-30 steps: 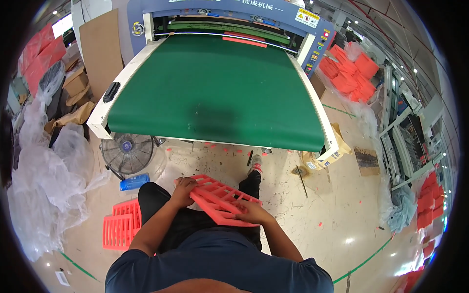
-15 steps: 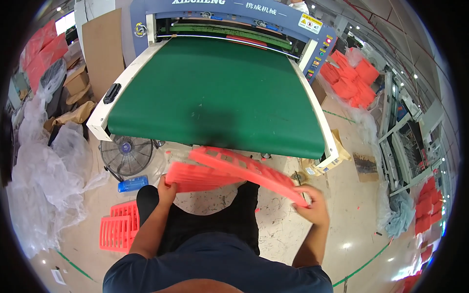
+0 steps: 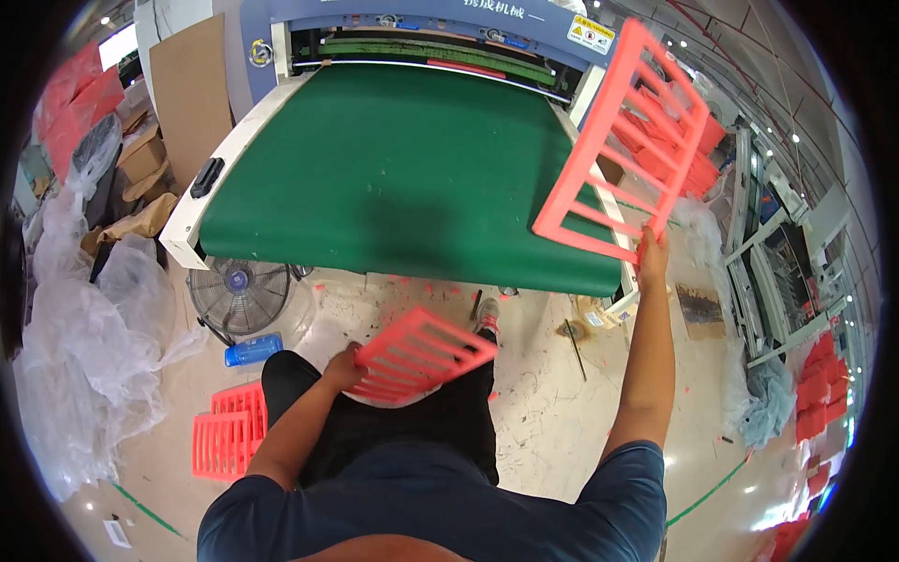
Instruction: Picking up pink foam frames from a pile and placing them individually onto a moving conveyor belt for industrial processing.
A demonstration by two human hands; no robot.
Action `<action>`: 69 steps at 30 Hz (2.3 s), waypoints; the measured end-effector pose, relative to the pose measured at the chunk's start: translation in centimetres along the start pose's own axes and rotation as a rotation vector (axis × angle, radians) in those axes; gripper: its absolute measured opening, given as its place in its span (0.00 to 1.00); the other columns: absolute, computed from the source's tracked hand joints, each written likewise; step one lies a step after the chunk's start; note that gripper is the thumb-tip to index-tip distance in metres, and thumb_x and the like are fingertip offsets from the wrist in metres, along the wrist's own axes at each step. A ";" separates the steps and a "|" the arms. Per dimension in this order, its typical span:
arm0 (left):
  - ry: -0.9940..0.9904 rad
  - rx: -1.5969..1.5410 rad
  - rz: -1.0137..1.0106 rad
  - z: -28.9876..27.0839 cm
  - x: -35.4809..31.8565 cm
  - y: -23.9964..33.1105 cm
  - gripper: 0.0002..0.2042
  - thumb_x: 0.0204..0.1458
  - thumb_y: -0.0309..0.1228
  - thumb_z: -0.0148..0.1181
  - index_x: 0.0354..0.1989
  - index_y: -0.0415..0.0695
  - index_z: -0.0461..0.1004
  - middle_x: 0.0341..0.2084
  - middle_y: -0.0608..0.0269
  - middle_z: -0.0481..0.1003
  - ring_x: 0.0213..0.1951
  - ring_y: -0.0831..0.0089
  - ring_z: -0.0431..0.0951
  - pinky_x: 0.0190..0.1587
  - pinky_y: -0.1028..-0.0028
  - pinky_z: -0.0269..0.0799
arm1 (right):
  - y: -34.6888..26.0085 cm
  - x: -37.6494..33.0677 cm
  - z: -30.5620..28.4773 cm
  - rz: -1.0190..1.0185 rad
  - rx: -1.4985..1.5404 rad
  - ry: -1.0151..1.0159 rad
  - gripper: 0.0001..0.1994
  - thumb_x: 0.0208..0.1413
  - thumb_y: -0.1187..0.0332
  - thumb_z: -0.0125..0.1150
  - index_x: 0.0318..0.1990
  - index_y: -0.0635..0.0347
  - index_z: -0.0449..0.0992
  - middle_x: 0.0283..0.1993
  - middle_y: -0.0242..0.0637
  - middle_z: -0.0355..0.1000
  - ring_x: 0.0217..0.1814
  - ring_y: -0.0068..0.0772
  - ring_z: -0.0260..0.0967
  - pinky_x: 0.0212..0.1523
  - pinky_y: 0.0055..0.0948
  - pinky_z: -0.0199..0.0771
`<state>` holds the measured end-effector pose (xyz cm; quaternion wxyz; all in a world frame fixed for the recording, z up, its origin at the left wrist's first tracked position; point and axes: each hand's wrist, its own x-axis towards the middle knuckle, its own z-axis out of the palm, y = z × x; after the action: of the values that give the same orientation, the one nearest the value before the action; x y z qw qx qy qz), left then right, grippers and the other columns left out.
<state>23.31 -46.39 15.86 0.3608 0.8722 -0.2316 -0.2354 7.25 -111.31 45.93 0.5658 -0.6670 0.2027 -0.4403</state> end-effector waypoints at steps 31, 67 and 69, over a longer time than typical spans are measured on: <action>-0.386 0.349 -0.056 2.3 2.5 -4.3 0.24 0.46 0.41 0.62 0.52 0.43 0.76 0.49 0.45 0.78 0.54 0.49 0.77 0.58 0.59 0.73 | 0.9 0.9 2.8 -0.017 -0.160 0.201 0.12 0.61 0.56 0.65 0.35 0.53 0.73 0.23 0.23 0.63 0.18 0.16 0.56 0.17 0.23 0.55; -0.374 0.328 -0.083 2.2 2.8 -4.2 0.27 0.45 0.43 0.64 0.53 0.42 0.75 0.50 0.44 0.78 0.55 0.49 0.77 0.57 0.58 0.73 | 1.3 1.1 2.4 -0.159 -0.503 0.211 0.27 0.54 0.64 0.72 0.58 0.63 0.66 0.44 0.44 0.74 0.39 0.31 0.73 0.39 0.29 0.75; -0.366 0.323 -0.073 2.2 2.7 -4.9 0.27 0.45 0.43 0.64 0.53 0.42 0.75 0.50 0.45 0.78 0.55 0.49 0.77 0.57 0.58 0.73 | 1.8 1.0 3.1 -0.126 -0.401 0.148 0.27 0.54 0.66 0.72 0.58 0.63 0.66 0.45 0.44 0.75 0.41 0.31 0.74 0.40 0.30 0.76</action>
<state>25.28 -45.95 10.24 0.1601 0.8691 -0.2961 -0.3625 10.75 -110.76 44.68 0.3768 -0.7435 0.2851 -0.4732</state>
